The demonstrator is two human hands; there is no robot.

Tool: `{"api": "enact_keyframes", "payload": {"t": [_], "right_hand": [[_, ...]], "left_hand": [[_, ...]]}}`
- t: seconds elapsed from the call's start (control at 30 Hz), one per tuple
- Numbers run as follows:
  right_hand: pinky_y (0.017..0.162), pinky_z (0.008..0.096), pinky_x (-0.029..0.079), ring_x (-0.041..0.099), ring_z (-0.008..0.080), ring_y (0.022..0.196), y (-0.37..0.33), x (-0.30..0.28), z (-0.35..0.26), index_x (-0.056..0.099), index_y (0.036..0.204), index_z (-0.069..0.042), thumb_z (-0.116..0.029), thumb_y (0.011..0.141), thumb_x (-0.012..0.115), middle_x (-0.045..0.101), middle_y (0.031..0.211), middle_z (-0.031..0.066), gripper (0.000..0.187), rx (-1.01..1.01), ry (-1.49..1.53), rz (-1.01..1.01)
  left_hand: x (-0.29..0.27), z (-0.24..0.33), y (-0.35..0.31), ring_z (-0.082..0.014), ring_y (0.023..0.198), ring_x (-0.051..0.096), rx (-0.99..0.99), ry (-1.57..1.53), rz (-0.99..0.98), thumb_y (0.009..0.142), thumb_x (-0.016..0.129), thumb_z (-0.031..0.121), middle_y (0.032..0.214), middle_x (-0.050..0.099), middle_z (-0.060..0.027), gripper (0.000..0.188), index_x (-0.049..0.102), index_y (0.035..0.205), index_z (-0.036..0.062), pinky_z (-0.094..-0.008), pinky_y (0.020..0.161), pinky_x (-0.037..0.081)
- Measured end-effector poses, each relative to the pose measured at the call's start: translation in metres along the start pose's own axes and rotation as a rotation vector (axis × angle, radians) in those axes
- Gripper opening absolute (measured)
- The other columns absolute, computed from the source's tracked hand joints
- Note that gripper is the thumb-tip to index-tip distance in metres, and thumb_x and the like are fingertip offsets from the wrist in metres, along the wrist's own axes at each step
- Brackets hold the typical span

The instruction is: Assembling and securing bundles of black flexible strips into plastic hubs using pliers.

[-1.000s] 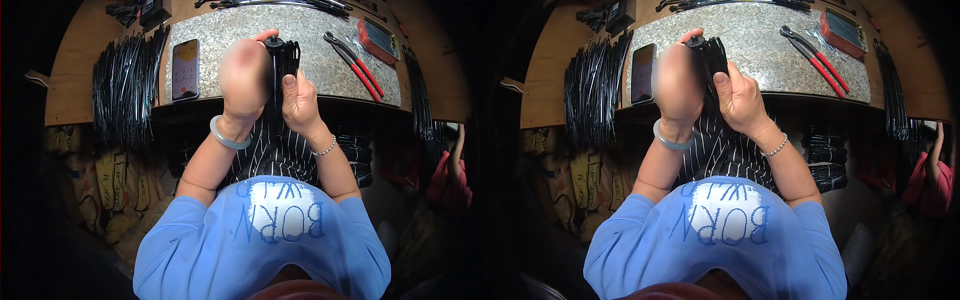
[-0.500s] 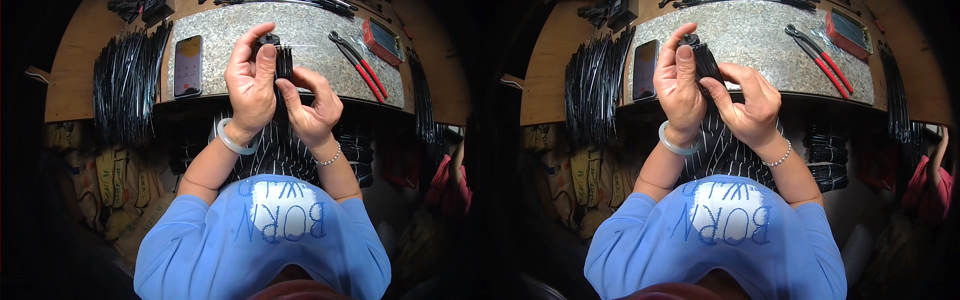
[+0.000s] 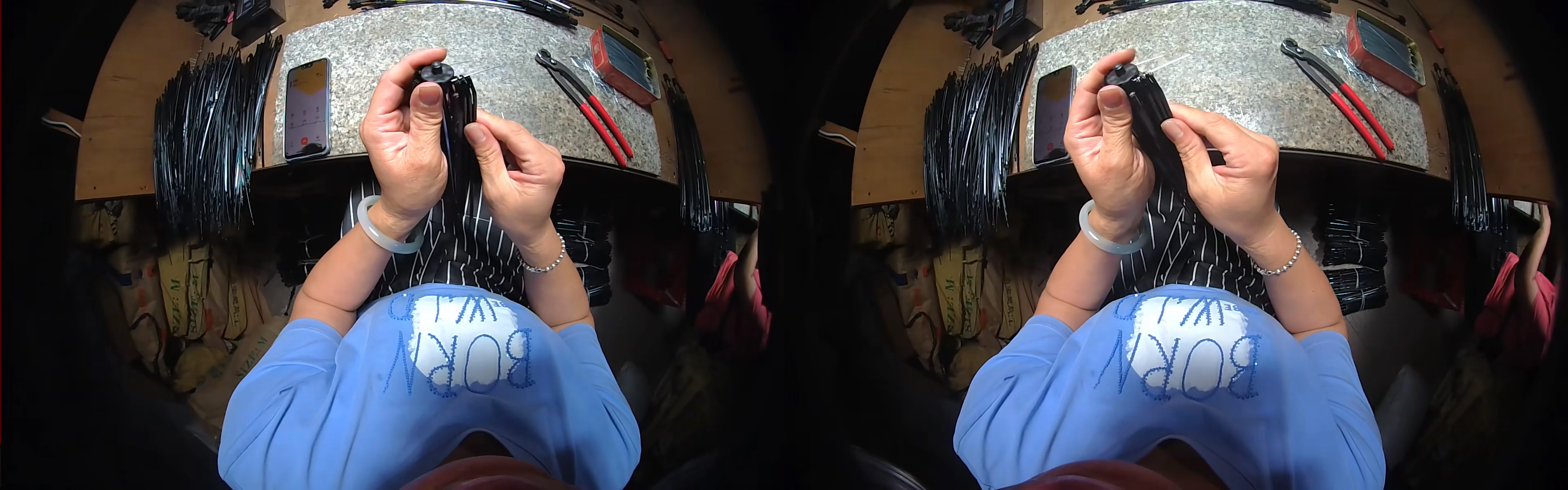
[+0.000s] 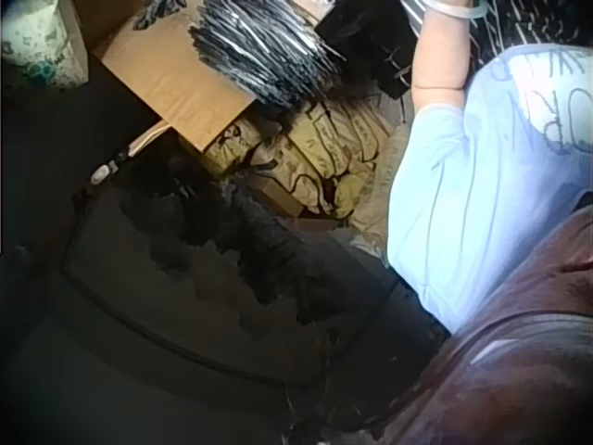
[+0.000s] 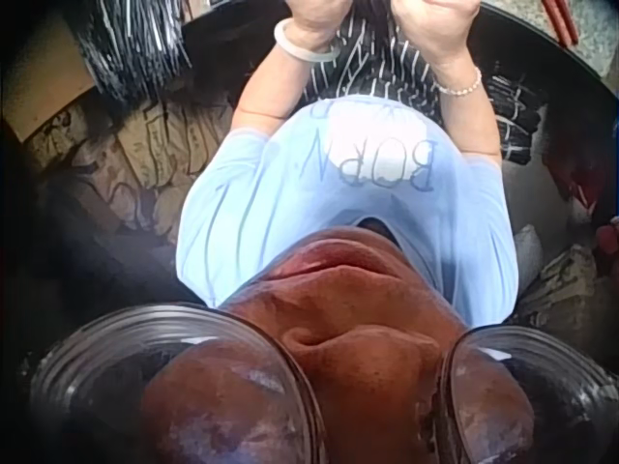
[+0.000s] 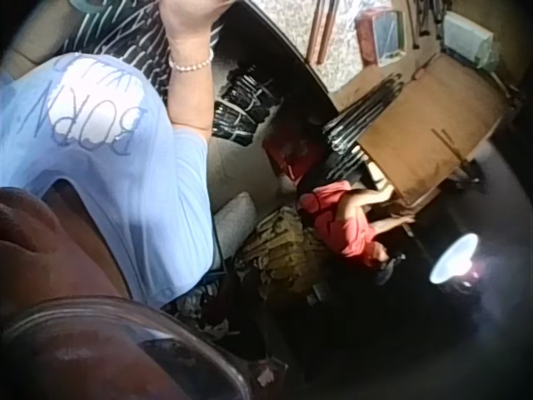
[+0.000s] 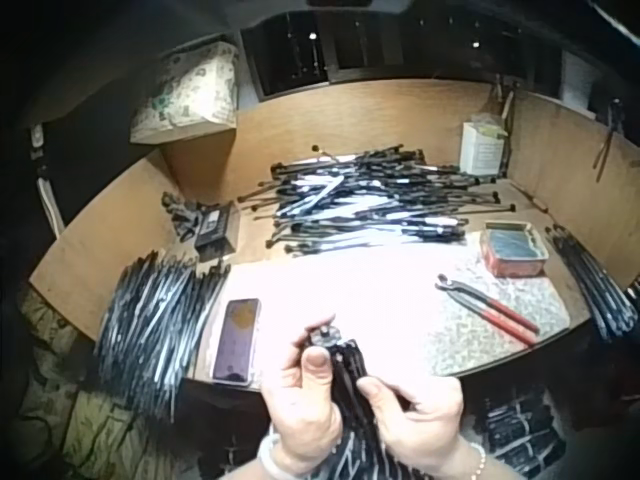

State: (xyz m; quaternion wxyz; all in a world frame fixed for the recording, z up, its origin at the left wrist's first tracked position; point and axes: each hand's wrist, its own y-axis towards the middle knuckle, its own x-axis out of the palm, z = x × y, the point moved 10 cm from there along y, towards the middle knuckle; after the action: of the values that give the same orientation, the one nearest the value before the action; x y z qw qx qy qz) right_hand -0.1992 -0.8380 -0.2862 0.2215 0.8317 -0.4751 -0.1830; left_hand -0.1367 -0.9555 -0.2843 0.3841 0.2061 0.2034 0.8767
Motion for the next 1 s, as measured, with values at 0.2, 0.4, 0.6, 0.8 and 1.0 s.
{"api": "enact_keyframes", "payload": {"t": [0.2,0.4,0.6,0.8,1.0], "right_hand": [[0.045,0.0166,0.036,0.046,0.0047,0.052,0.000,0.002,-0.006,0.066,0.091,0.003,0.001,0.081,0.064,0.064,0.071,0.0039,0.010,-0.016,-0.060,-0.036],[0.043,0.0207,0.039,0.050,0.0089,0.048,0.004,-0.001,-0.007,0.066,0.086,0.003,0.005,0.076,0.064,0.066,0.069,0.0066,0.011,-0.002,-0.078,-0.034],[0.049,0.0198,0.041,0.053,0.0091,0.055,0.004,0.000,0.013,0.066,0.085,0.002,0.005,0.075,0.065,0.064,0.071,0.0072,0.010,0.140,0.115,-0.066],[0.055,0.0202,0.042,0.053,0.0094,0.061,-0.001,0.003,0.030,0.064,0.083,0.003,0.004,0.078,0.064,0.063,0.076,0.0065,0.005,0.289,0.399,-0.020],[0.059,0.0222,0.043,0.052,0.0097,0.063,-0.002,0.001,0.017,0.061,0.081,0.003,0.000,0.082,0.063,0.062,0.079,0.0052,0.004,0.128,0.110,-0.037]], "left_hand": [[-0.002,0.006,0.001,-0.0055,0.067,0.053,0.050,0.058,-0.028,0.095,0.049,0.027,0.083,0.059,-0.0040,0.036,0.051,0.119,0.0004,-0.0156,0.060,0.043],[-0.002,0.000,-0.001,-0.0117,0.078,0.062,0.028,0.037,-0.001,0.095,0.048,0.030,0.088,0.062,-0.0084,0.038,0.050,0.119,-0.0001,-0.0199,0.068,0.051],[0.012,-0.009,0.001,-0.0182,0.084,0.066,-0.121,-0.176,-0.179,0.096,0.044,0.032,0.092,0.063,-0.0117,0.041,0.048,0.121,-0.0002,-0.0254,0.073,0.055],[0.014,-0.021,0.003,-0.0190,0.081,0.066,-0.188,-0.400,-0.181,0.097,0.040,0.032,0.091,0.063,-0.0127,0.040,0.046,0.121,0.0004,-0.0267,0.072,0.056],[0.013,-0.018,-0.001,-0.0192,0.082,0.066,-0.139,-0.311,-0.160,0.098,0.038,0.032,0.093,0.062,-0.0135,0.039,0.045,0.120,0.0010,-0.0273,0.073,0.056]]}}
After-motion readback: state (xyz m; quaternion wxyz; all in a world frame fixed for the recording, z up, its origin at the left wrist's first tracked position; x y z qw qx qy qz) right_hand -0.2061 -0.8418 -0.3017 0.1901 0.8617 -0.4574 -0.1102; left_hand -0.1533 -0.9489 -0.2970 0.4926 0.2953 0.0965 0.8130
